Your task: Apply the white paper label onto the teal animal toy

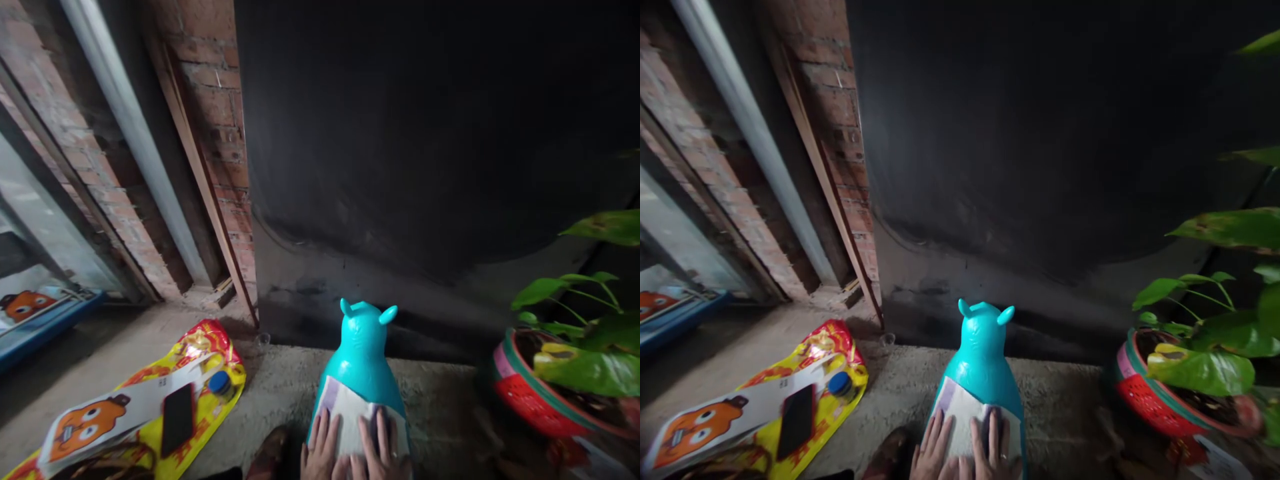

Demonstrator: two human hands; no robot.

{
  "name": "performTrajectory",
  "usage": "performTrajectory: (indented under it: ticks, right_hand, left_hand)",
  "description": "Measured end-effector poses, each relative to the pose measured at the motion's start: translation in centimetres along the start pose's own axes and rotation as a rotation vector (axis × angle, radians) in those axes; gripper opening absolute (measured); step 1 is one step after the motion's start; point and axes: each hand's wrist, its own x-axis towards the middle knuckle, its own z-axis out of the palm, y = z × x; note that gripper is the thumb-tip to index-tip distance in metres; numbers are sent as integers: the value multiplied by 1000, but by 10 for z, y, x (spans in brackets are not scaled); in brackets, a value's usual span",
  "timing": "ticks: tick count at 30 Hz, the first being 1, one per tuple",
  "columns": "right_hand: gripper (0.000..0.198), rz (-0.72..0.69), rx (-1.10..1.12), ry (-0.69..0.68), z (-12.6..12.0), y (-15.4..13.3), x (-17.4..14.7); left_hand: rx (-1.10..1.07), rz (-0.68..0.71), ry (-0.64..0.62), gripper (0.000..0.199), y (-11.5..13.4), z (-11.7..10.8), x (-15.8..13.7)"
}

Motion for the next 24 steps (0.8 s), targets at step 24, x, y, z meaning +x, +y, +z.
performTrajectory:
  ticks: [24]
  right_hand:
    - [48,32,-34,243,20,-22,28]
  left_hand:
    - [-95,-5,17,68,9,-20,33]
